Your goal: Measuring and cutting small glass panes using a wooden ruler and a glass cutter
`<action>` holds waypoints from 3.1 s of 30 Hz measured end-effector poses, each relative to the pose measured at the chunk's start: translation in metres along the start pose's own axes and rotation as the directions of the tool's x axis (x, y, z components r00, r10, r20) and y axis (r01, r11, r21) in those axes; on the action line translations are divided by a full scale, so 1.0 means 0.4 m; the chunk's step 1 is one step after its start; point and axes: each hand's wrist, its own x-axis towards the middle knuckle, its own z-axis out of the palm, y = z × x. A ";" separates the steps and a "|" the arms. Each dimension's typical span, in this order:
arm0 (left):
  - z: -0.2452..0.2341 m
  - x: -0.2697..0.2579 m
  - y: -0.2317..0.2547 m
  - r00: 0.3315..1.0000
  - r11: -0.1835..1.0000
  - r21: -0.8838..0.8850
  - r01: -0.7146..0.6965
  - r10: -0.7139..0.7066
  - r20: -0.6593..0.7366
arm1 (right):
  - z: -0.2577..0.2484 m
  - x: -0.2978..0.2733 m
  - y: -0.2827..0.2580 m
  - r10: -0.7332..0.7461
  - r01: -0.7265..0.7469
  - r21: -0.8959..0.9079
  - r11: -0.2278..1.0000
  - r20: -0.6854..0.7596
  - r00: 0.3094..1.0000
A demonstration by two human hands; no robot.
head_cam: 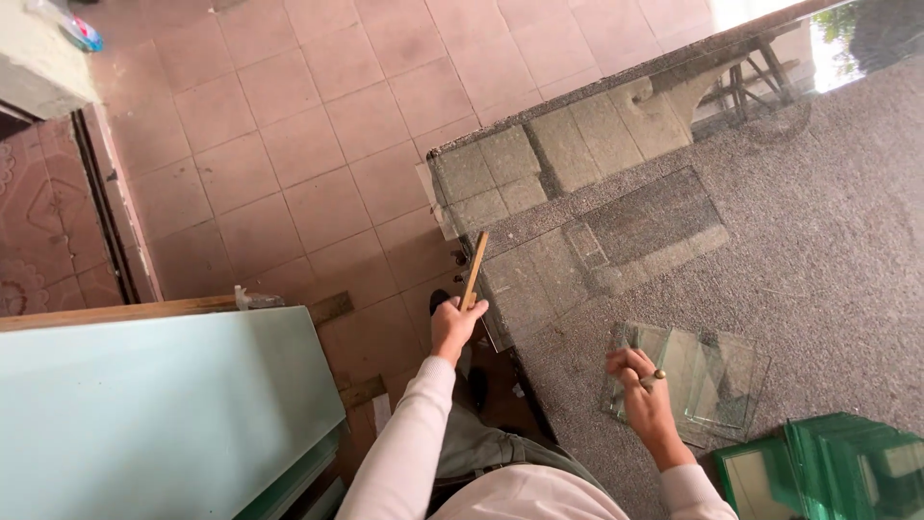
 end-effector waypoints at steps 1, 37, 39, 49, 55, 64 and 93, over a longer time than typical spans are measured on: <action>0.009 0.002 0.020 1.000 1.000 0.003 -0.007 0.007 0.006 | -0.001 -0.006 0.025 0.001 -0.001 0.000 1.000 -0.010 1.000; -0.090 -0.170 0.076 0.735 0.911 -0.259 -0.321 0.412 0.539 | -0.184 0.032 -0.004 0.389 -0.389 -0.033 0.921 0.146 0.910; -0.106 -0.171 0.077 0.780 0.928 -0.217 -0.302 0.371 0.504 | -0.255 0.025 0.096 0.411 -0.411 0.027 0.911 0.006 0.911; -0.160 -0.160 0.062 0.883 0.958 -0.092 -0.272 0.287 0.372 | -0.404 0.040 0.424 0.433 -0.430 0.057 0.901 -0.168 0.886; -0.164 -0.153 0.062 0.914 0.971 -0.070 -0.228 0.238 0.328 | -0.423 0.058 0.492 0.398 -0.409 -0.030 0.912 -0.175 0.901; -0.205 -0.172 0.090 0.940 0.978 0.005 -0.208 0.198 0.276 | -0.454 0.083 0.582 0.285 -0.344 -0.213 0.915 -0.263 0.922; -0.105 0.048 0.099 0.959 0.861 0.465 -0.204 0.272 -0.082 | 0.168 0.425 -0.219 -0.155 0.159 -0.035 0.987 0.103 0.982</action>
